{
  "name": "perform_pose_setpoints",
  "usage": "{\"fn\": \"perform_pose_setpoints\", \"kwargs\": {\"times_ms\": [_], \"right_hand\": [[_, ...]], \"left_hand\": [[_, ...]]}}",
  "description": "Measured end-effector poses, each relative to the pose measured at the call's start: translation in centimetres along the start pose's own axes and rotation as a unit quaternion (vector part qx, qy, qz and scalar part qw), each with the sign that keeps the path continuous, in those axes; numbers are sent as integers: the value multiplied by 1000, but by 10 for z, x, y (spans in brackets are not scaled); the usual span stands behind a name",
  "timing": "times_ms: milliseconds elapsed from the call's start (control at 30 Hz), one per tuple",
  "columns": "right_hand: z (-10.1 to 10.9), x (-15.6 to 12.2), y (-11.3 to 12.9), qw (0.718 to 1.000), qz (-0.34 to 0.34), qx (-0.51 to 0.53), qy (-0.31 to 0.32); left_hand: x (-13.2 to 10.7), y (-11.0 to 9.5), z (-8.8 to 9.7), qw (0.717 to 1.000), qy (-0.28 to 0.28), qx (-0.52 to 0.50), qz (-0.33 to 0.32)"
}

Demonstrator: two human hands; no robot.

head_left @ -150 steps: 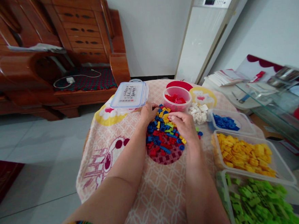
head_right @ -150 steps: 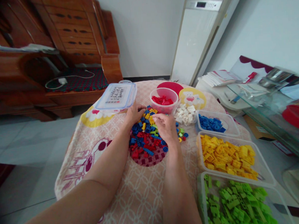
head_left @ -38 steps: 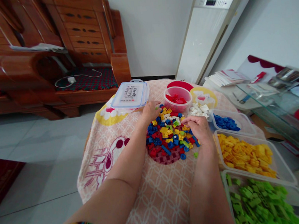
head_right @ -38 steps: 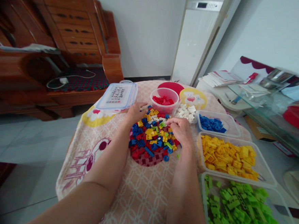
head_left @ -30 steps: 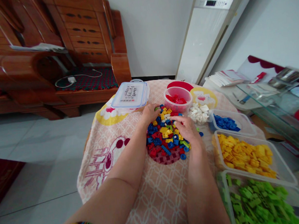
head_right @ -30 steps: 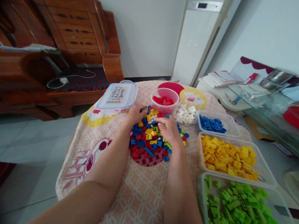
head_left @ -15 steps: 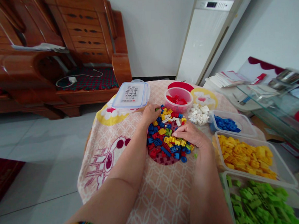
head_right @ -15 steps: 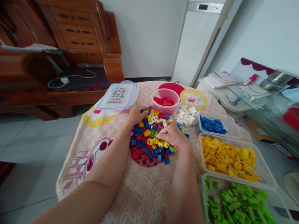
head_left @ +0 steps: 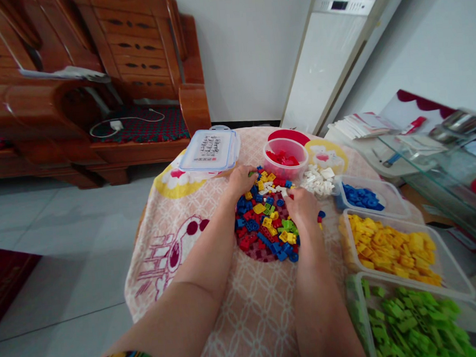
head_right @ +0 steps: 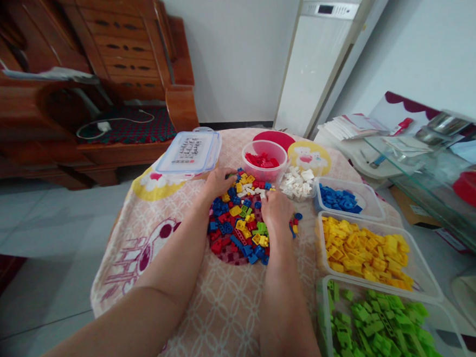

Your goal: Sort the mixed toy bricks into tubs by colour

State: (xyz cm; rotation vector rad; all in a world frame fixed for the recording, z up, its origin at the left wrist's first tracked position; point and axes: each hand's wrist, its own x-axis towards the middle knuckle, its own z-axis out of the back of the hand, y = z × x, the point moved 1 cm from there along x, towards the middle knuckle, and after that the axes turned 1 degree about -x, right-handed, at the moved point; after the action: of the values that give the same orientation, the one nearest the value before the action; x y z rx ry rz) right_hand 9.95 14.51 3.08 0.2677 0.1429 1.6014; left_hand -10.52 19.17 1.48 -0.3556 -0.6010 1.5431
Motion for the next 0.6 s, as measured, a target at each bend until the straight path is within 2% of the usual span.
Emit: {"fn": "perform_pose_setpoints", "kwargs": {"times_ms": [67,167,233,300,367,467,533,600], "right_hand": [[-3,-1,5,1000,-7,-23,11],[-8,1,5,1000,-8,-3,10],[-9,3,0,999,-14,47,-5],[-9,5,-6,989,-17,141,-29],[-7,8,-12,961,-24,270,-60],[-1,12,-20,891,-58,432,-128],[2,14,-26,852,-89,483,-182],[4,17,-33,827,-113,505,-220]], "left_hand": [[0,0,0,1000,2,0,0],[0,1,0,1000,1,-1,-1],[0,1,0,1000,-1,-1,-1],[-1,0,1,1000,-1,1,0],[-2,-2,2,1000,2,4,3],[-2,-3,3,1000,6,7,11],[-2,-4,3,1000,3,7,15],[-2,-3,3,1000,1,3,16]]}}
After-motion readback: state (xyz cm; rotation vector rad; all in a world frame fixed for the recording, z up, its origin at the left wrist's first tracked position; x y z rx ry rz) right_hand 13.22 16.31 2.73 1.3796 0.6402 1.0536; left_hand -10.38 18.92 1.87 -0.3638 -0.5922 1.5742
